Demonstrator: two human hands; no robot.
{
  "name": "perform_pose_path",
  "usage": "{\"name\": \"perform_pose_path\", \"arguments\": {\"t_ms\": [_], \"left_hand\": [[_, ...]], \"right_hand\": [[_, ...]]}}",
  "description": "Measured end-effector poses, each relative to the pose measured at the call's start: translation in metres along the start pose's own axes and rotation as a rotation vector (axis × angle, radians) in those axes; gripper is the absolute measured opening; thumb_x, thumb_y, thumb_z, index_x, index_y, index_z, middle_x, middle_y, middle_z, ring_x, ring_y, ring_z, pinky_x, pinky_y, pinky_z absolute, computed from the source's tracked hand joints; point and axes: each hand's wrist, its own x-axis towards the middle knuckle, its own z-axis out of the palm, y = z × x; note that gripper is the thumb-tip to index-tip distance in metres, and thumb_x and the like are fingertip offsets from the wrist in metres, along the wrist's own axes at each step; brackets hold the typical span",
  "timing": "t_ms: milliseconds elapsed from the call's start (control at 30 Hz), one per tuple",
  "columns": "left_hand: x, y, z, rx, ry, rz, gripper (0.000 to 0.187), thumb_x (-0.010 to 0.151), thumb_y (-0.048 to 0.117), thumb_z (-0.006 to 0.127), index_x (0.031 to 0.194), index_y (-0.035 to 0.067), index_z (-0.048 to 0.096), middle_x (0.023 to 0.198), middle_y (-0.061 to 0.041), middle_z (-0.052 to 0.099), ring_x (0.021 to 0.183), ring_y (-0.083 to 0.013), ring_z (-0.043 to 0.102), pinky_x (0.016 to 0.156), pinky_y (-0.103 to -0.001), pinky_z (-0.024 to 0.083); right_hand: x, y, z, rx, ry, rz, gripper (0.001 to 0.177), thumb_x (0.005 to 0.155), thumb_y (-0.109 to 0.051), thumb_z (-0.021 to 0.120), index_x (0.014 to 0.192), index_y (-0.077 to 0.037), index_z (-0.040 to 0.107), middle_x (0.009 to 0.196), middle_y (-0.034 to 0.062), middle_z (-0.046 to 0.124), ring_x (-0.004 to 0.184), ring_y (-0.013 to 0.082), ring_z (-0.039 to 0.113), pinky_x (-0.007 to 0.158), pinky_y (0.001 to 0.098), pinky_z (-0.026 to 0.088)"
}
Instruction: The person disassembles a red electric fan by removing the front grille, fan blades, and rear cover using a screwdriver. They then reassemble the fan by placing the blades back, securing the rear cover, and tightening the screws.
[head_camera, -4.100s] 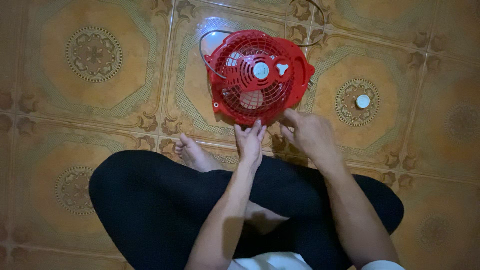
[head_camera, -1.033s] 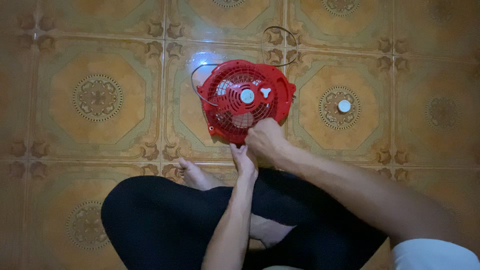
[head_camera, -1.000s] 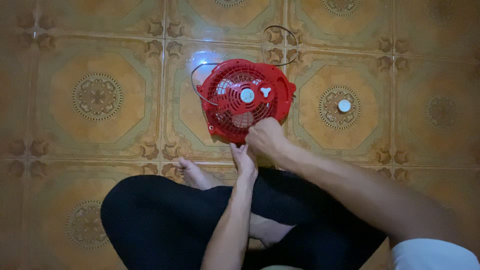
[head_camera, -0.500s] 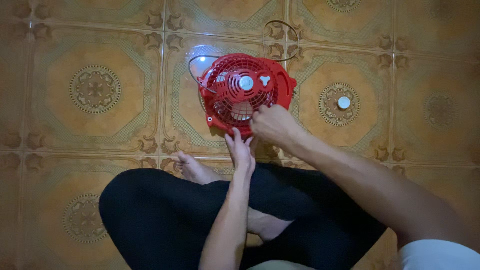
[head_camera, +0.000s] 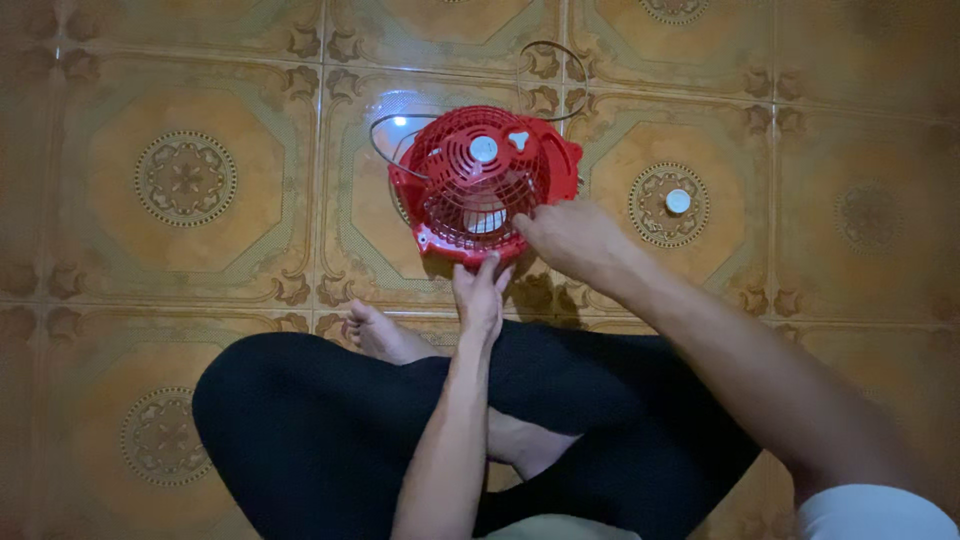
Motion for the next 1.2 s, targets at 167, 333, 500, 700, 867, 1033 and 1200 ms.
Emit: {"name": "perform_pose_path", "arguments": {"t_ms": [167,333,500,700,867,1033,1200], "left_hand": [[-0.009,0.017,0.014,0.011,0.023,-0.04,0.045,0.09,-0.004,0.064,0.129,0.001,0.044,0.123,-0.015,0.062,0.105,-0.0257,0.066,0.088,-0.053,0.063],[-0.019,0.029,0.023,0.043,0.051,0.014,0.051,0.088,-0.004,0.064,0.131,0.006,0.04,0.127,-0.013,0.058,0.104,-0.0245,0.066,0.083,-0.051,0.064],[-0.023,0.038,0.024,0.17,0.028,0.09,0.057,0.087,-0.001,0.067,0.135,0.01,0.038,0.13,-0.013,0.059,0.104,-0.0248,0.067,0.081,-0.047,0.064],[-0.021,0.057,0.028,0.295,0.045,0.113,0.061,0.087,0.004,0.072,0.137,0.008,0.036,0.129,-0.013,0.062,0.106,-0.0253,0.068,0.078,-0.047,0.065],[-0.017,0.089,0.033,0.444,0.089,0.117,0.057,0.084,0.009,0.073,0.131,0.001,0.043,0.111,-0.013,0.069,0.093,-0.0294,0.069,0.07,-0.045,0.062],[-0.024,0.123,0.029,0.904,0.012,0.522,0.049,0.087,0.017,0.08,0.121,-0.001,0.051,0.106,-0.014,0.072,0.089,-0.0216,0.069,0.082,-0.036,0.054],[-0.031,0.142,0.038,1.069,0.04,0.348,0.051,0.084,0.022,0.078,0.121,0.002,0.05,0.088,-0.013,0.07,0.064,-0.0215,0.058,0.064,-0.039,0.051]], "right_hand": [[-0.017,0.002,-0.007,-0.175,0.186,-0.074,0.017,0.083,-0.017,0.063,0.096,-0.01,0.072,0.101,0.0096,0.067,0.094,0.027,0.068,0.068,0.0388,0.059],[-0.027,0.001,-0.006,-0.2,0.276,-0.078,0.018,0.082,-0.018,0.065,0.096,-0.011,0.074,0.099,0.0053,0.068,0.094,0.0251,0.067,0.071,0.0397,0.057],[-0.039,0.006,-0.01,0.072,0.088,0.107,0.024,0.091,-0.031,0.066,0.095,-0.008,0.072,0.094,0.0123,0.07,0.093,0.033,0.069,0.078,0.0479,0.056],[-0.051,0.014,-0.004,0.36,0.279,0.043,0.025,0.09,-0.022,0.071,0.105,-0.003,0.067,0.097,0.0151,0.069,0.09,0.0364,0.068,0.075,0.0476,0.056],[-0.05,0.005,0.007,0.389,0.503,0.003,0.021,0.086,-0.02,0.074,0.104,-0.01,0.072,0.089,0.0136,0.065,0.082,0.0348,0.066,0.068,0.0458,0.054],[-0.043,-0.003,0.015,0.397,0.563,-0.019,0.018,0.09,-0.02,0.074,0.099,-0.006,0.068,0.089,0.013,0.063,0.085,0.0347,0.064,0.072,0.0468,0.053],[-0.041,-0.004,0.022,0.369,0.506,0.024,0.022,0.093,-0.026,0.07,0.099,-0.006,0.069,0.086,0.0149,0.065,0.081,0.0368,0.064,0.07,0.0482,0.052]]}}
